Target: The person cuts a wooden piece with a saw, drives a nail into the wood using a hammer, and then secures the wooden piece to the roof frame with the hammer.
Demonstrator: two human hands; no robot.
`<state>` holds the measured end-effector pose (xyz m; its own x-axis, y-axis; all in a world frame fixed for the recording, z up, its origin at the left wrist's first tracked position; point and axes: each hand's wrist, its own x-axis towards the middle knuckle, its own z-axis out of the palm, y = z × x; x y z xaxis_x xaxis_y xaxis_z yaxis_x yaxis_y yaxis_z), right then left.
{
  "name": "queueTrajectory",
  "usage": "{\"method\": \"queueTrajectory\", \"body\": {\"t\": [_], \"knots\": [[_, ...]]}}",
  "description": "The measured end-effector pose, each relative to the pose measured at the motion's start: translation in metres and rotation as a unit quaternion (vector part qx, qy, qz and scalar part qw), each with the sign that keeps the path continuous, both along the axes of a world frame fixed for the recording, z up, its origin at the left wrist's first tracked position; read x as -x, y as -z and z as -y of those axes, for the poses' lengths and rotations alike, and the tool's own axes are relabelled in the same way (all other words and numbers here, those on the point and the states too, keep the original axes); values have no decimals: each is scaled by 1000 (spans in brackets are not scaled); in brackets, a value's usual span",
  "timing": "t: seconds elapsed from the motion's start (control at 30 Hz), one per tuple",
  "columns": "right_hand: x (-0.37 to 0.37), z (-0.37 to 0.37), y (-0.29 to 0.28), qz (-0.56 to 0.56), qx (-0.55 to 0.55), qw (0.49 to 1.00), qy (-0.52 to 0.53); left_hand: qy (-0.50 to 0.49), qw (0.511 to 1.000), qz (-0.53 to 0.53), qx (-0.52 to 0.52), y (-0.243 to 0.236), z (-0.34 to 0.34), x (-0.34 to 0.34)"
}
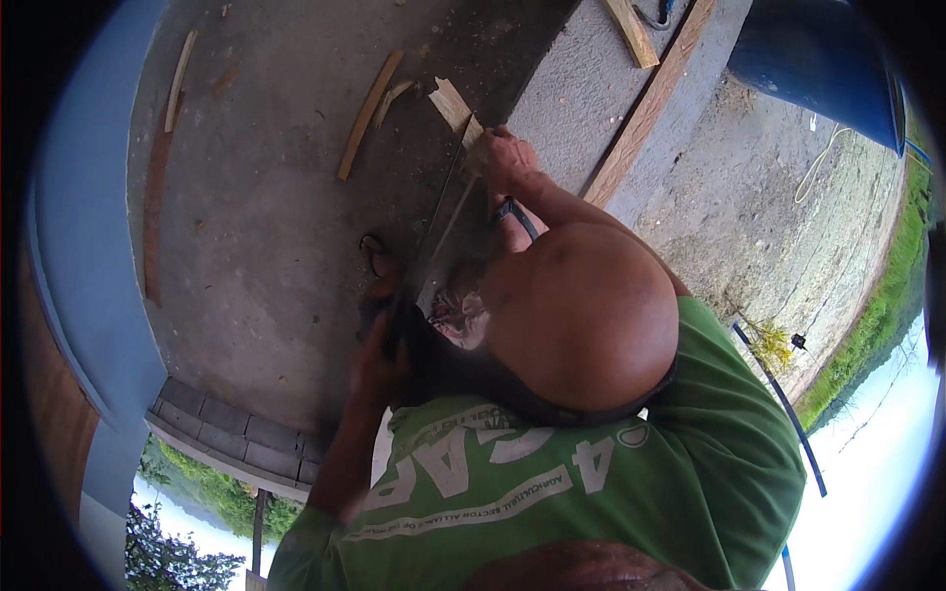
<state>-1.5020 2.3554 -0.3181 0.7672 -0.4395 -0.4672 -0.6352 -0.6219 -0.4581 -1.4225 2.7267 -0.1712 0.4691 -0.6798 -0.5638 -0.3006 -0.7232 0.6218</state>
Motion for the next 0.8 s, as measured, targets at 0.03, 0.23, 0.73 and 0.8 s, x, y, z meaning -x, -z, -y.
{"method": "queueTrajectory", "body": {"t": [0.03, 0.23, 0.73, 0.8], "knots": [[-6, -7, 4, 6, -4, 1000, -8, 27, 997, 65, 38, 44, 34, -9], [-8, -27, 36, 15, -14, 1000, 20, 27, 995, 87, 41, 88, 205, -41], [-12, -16, 22, -32, -7, 999, 6, 27, 996, 80, 21, 85, 207, -45], [-4, -10, 23, -50, -11, 998, 33, 11, 997, 0, -76, 50, 158, -29]]}}
